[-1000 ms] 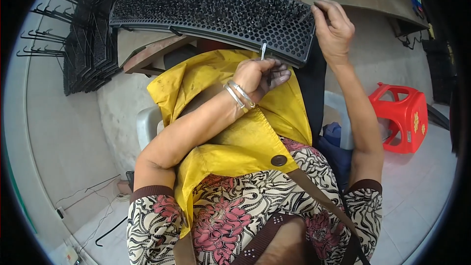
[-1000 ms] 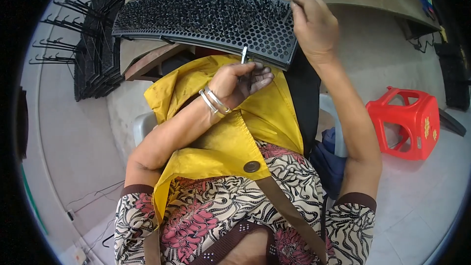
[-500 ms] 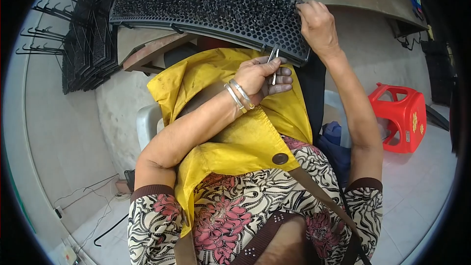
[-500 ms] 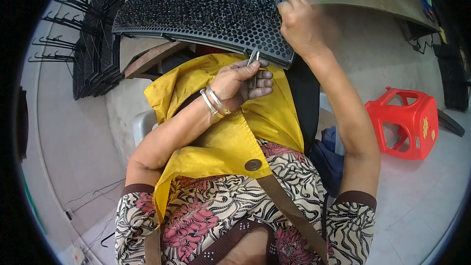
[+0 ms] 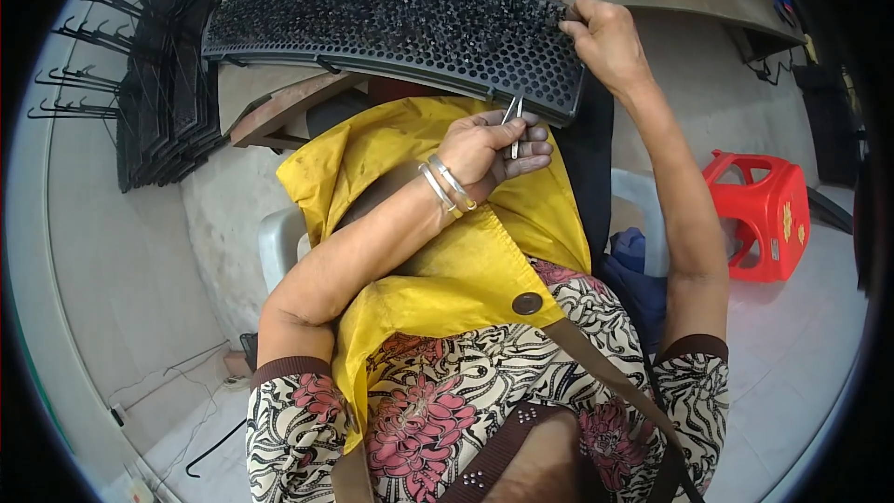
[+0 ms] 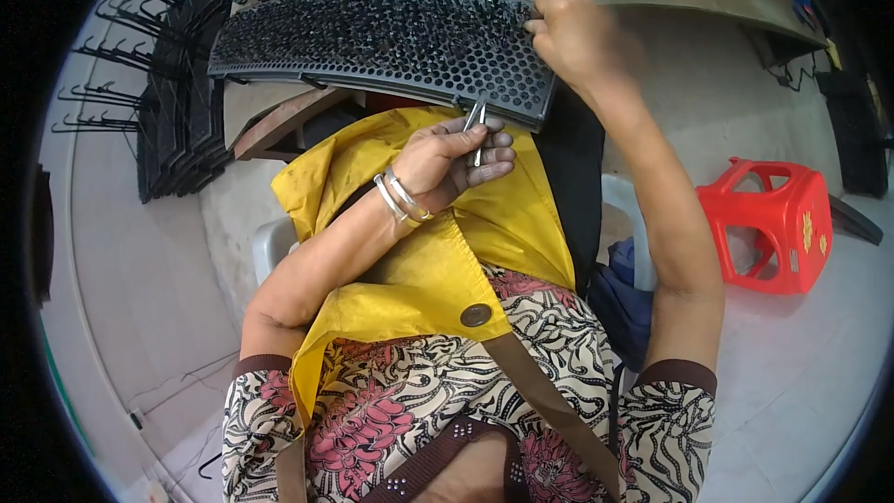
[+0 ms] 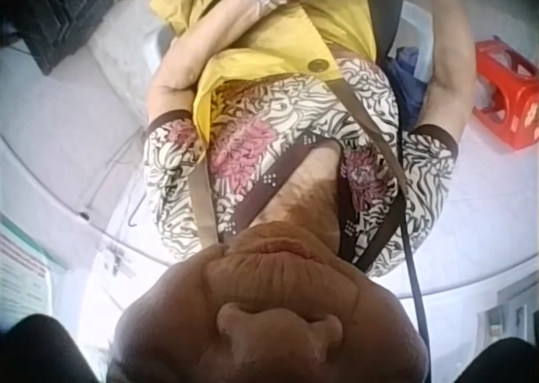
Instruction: The recorder is inserting small metal pins into a black perforated template/mold.
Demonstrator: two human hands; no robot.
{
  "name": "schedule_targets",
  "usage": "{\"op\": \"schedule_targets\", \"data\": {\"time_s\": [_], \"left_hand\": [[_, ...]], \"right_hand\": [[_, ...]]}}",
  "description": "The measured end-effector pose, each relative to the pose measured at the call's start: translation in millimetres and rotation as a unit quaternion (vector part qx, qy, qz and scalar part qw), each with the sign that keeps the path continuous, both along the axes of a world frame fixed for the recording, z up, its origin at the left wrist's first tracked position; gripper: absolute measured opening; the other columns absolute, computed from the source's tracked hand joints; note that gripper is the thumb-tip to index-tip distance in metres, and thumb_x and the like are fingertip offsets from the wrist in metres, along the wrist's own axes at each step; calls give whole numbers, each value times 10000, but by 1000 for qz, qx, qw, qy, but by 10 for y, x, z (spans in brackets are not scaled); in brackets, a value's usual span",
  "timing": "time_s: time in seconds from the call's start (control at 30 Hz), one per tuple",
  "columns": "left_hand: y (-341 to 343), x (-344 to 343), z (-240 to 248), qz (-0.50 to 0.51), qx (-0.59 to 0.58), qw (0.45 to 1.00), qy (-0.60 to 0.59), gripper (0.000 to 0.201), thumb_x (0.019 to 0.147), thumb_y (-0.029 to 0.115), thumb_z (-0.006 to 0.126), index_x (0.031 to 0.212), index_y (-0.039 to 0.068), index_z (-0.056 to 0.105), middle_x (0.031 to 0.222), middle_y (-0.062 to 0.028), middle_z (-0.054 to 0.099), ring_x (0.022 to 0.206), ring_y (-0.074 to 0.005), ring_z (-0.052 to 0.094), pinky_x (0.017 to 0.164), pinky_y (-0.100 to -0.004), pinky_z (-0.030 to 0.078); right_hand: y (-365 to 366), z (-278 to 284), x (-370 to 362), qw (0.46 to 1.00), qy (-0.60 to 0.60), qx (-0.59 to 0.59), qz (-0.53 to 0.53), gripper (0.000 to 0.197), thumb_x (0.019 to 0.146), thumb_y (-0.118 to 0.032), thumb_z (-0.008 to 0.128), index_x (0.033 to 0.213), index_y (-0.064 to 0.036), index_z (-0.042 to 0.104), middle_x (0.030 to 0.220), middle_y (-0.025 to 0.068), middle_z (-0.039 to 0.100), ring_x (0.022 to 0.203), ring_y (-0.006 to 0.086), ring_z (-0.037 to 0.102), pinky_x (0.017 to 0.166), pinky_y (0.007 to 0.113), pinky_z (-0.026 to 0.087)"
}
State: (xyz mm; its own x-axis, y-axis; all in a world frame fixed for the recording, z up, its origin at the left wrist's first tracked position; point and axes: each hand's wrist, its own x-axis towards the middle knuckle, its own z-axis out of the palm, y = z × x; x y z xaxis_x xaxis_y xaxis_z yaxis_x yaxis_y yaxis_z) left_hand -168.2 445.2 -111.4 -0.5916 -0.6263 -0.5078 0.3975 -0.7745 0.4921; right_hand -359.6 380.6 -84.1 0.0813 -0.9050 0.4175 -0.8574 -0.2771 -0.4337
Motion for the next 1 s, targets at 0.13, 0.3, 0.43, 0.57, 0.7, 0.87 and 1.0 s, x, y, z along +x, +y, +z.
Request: {"op": "schedule_targets", "data": {"time_s": [0.13,0.3,0.43,0.57,0.7,0.87,1.0], "left_hand": [[2,-18,69,-34,-2,999,-11,157,867,98,427,965,-12,482,837,-123,560,729,-239,591,654,-365,524],[-4,-21,92,-49,-4,998,-31,171,870,133,434,968,3,486,812,-116,562,690,-233,591,610,-355,520],[-49,-4,51,-50,-8,999,-7,177,869,143,440,973,8,488,792,-113,567,656,-217,591,590,-341,515],[-29,52,39,-43,-22,998,25,175,873,147,435,954,7,501,785,-111,574,644,-203,592,576,-321,515],[-13,50,43,-64,-44,995,69,191,880,161,425,917,-1,520,784,-115,583,648,-198,599,554,-287,513],[2,106,44,-74,-44,994,61,230,875,191,440,984,2,513,799,-92,574,681,-191,580,594,-279,488],[-13,205,10,-5,-10,1000,27,202,876,172,434,919,-9,512,798,-141,586,661,-238,601,576,-335,516]], "right_hand": [[22,-95,27,994,24,-95,40,121,687,-43,578,704,30,483,657,202,504,655,372,508,579,398,403],[12,-123,27,994,72,-62,52,107,706,-59,572,738,24,513,684,184,528,663,356,523,596,392,422],[158,-103,87,995,22,-89,27,169,722,-93,603,839,25,570,696,147,580,578,262,563,538,327,443],[537,82,335,883,-345,302,98,173,721,-26,616,873,50,584,660,32,584,565,51,515,461,193,403],[617,29,352,841,-454,282,83,134,702,16,620,830,38,583,637,43,581,514,49,502,456,159,393],[623,14,375,828,-480,283,61,126,700,23,629,816,26,580,624,36,571,508,51,498,458,165,396],[437,21,356,900,-427,89,-23,113,704,7,640,800,25,583,618,20,560,511,46,483,463,160,383]]}}
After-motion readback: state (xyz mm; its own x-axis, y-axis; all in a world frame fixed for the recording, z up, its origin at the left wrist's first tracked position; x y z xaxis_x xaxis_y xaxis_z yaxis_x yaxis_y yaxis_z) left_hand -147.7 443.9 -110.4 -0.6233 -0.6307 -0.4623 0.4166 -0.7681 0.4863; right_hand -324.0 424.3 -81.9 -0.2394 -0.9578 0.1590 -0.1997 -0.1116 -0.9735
